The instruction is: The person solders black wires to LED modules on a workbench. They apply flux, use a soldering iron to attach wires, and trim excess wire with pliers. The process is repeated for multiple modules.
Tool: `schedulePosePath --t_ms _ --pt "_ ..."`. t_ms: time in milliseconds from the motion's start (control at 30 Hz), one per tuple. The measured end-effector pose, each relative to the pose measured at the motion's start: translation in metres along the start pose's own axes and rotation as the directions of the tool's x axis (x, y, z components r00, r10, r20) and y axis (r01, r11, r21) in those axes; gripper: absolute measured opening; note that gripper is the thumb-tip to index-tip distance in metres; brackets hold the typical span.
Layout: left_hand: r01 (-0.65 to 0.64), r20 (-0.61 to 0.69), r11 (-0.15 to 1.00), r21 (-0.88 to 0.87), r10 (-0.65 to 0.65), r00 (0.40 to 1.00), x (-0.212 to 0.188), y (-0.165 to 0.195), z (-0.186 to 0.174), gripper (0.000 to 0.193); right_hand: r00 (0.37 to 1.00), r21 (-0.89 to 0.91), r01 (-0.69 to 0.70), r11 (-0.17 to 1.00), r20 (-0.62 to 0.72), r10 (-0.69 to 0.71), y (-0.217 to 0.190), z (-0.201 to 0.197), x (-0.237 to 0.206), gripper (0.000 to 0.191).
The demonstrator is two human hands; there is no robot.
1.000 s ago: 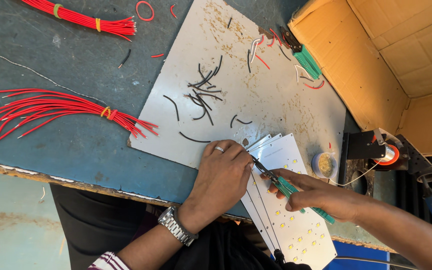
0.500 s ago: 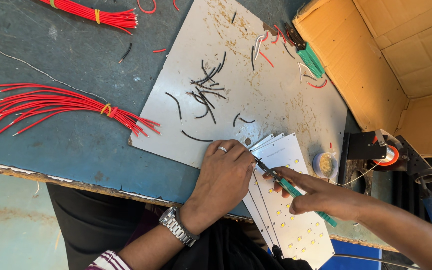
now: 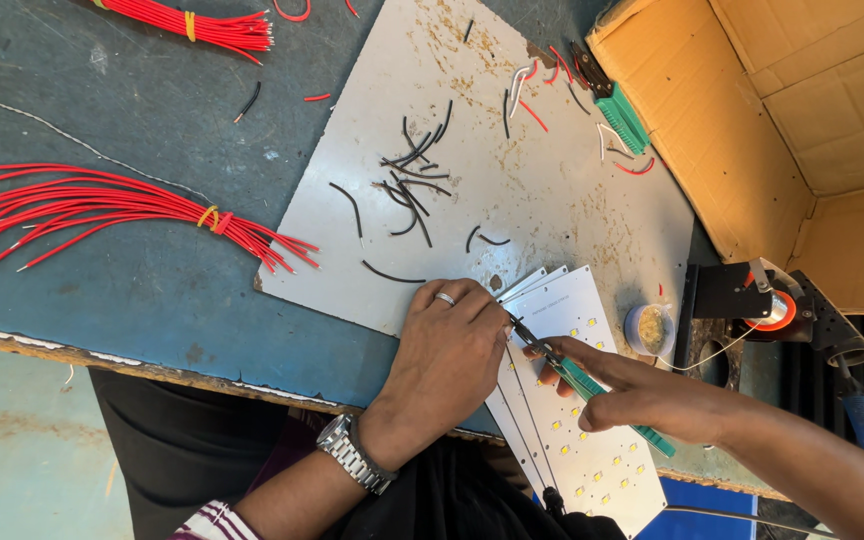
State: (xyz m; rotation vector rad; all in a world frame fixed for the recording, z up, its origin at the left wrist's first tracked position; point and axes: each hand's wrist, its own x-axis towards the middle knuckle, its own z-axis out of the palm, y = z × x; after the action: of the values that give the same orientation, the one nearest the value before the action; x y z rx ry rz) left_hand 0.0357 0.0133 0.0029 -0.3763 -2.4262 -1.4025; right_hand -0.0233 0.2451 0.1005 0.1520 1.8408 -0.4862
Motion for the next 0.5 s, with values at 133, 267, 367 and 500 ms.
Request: schedulePosePath --t_ms 133,267,367,500 --pt "-0.012 -0.002 1.0 0.007 0.012 1.0 0.0 -0.001 -0.001 0.01 1.0 0.057 -0.011 0.998 0.014 0.01 -0.002 0.003 0.001 0.11" --pt "-0.035 -0.036 0.999 0.011 0.035 0.999 -0.002 -0.001 -0.001 0.008 0.997 0.035 -0.057 0.998 0.045 0.056 -0.007 0.006 0.007 0.108" --pt "-0.029 -0.038 1.0 -0.003 0.029 0.999 -0.003 0.0 -0.001 0.007 0.998 0.048 -0.046 0.998 0.052 0.044 -0.01 0.006 0.004 0.106" --pt "-0.027 -0.049 1.0 -0.009 0.026 0.998 -0.002 0.001 -0.002 0.007 0.997 0.081 0.043 0.996 0.065 -0.048 -0.015 0.006 -0.001 0.103"
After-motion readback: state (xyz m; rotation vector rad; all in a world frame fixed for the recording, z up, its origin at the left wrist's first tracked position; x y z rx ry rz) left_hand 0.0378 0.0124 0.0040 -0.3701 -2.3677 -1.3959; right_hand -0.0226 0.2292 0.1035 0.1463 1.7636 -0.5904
